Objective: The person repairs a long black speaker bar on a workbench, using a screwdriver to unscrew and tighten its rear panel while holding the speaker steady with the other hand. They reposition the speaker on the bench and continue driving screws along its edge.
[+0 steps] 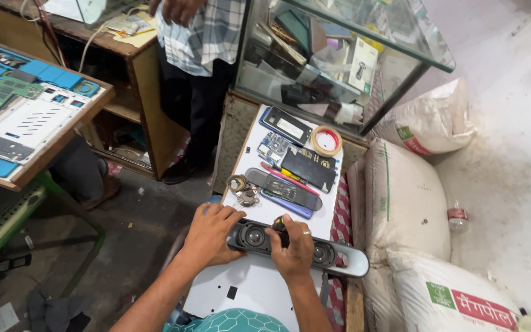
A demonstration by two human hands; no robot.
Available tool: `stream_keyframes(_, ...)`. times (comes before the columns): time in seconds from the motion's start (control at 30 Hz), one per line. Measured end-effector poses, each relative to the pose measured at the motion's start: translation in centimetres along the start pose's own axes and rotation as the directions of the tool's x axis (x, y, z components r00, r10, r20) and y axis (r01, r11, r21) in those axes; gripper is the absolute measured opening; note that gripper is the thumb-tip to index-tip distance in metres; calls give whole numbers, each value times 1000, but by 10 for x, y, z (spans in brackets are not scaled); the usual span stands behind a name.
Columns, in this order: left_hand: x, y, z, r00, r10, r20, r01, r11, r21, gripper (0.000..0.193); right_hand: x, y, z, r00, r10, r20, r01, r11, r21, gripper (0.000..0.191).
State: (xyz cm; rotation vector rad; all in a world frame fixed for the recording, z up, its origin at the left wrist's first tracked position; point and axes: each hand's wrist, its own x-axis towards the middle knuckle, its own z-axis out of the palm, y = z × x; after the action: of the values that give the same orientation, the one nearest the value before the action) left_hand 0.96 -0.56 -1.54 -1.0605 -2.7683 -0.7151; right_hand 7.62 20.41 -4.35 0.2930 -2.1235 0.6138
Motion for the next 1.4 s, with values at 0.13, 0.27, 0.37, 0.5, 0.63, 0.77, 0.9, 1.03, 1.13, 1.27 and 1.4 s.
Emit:
stream_keyframes(0.13, 7, 8, 0, 998, -17, 56, 12, 996, 90, 88, 3, 0, -3, 993, -120, -6, 120, 989, 83, 72)
stream_keyframes(0.27, 10, 11, 4, 996, 12, 88, -22, 993, 117, 90, 3, 2, -1, 998, -56, 4, 56, 998, 2, 73)
stream_keyframes(0.37, 5, 10, 7, 996, 82, -30, -81, 995, 52, 87, -2, 1, -1, 999, -27, 30, 28, 999, -33, 76)
stream_keyframes(0.5, 3, 9, 9, 996, 78, -38, -76, 996, 43, 89, -4, 0, -5, 994, -106, 15, 105, 992, 66, 75)
stream_keyframes(0.63, 2, 11, 9, 998, 64, -20, -63, 997, 38, 91, -2, -1, -7, 998, -48, 28, 45, 994, 102, 73)
stream_keyframes(0.77, 2, 13, 9, 998, 56, -1, -56, 997, 45, 93, -1, -3, -6, 1000, -26, 1, 26, 1000, 9, 74)
stream_keyframes(0.9, 2, 12, 9, 999, 53, 12, -53, 997, 56, 93, -2, -3, -9, 994, -113, 7, 112, 991, 76, 73)
stream_keyframes(1.03, 1, 12, 9, 999, 46, 13, -47, 998, 53, 94, -3, -4, -9, 998, -66, 24, 64, 996, 68, 72)
stream_keyframes(1.13, -1, 14, 8, 999, 44, 22, -46, 998, 53, 94, -2, -5, -8, 999, -34, 20, 34, 999, -19, 74)
stream_keyframes(1.27, -1, 13, 7, 999, 40, 36, -43, 997, 64, 99, -3, -5, -8, 996, -85, 23, 84, 995, 45, 73)
stream_keyframes(1.4, -1, 12, 9, 998, 32, 47, -35, 998, 59, 98, -7, -1, -8, 997, -64, 46, 58, 991, 120, 69)
